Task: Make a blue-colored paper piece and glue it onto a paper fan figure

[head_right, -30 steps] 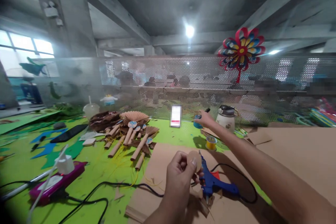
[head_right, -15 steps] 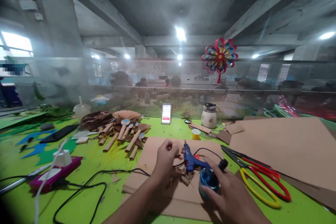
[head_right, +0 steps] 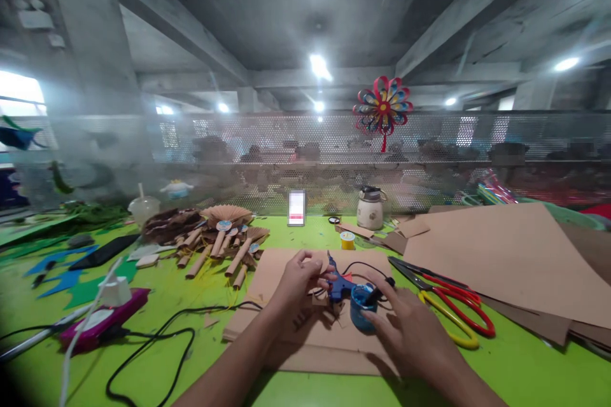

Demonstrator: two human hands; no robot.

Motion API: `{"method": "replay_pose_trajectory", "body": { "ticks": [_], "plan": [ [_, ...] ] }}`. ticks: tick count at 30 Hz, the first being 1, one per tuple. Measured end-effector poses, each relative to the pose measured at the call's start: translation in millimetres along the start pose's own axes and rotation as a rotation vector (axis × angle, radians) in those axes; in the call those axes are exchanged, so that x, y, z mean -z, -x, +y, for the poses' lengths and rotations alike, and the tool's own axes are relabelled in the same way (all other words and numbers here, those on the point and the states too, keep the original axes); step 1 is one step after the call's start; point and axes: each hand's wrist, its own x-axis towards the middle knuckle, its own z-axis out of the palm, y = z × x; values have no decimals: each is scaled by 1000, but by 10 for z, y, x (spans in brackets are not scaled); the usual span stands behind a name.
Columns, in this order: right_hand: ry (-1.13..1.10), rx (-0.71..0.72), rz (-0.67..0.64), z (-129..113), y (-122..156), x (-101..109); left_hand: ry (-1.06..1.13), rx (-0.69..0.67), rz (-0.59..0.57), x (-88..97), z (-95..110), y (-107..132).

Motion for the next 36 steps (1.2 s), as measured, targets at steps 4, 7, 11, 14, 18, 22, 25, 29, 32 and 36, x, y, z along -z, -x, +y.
{"method": "replay_pose_trajectory", "body": {
  "ticks": [4, 7, 11, 14, 18, 22, 25, 29, 32, 36],
  "plan": [
    [-117, -225, 111, 259, 123, 142, 35, -20, -27, 10, -30, -58],
    [-326, -443, 14, 324, 71, 178, 42, -20, -72, 6, -45, -76],
    [-764, -486, -243, 199, -169, 129, 19, -11, -128, -3, -53, -69],
    [-832, -405, -344, 82, -384, 93, -4, -3, -143, -4, -64, -73],
    [-776, -256, -471, 50, -643, 120, -27, 23, -126, -12, -70, -79],
    [-714, -41, -635, 141, -826, 147, -39, 54, -98, -34, -40, -84],
    [-717, -4, -674, 216, -865, 114, -43, 72, -69, -60, -19, -70],
    [-688, -7, -542, 287, -800, 89, -49, 117, -57, -105, 4, -18],
    [-609, 5, -345, 332, -728, 150, -56, 172, -68, -133, 27, 1],
    [-528, 46, -229, 359, -660, 262, -51, 213, -118, -147, 29, -21]
  ]
}}
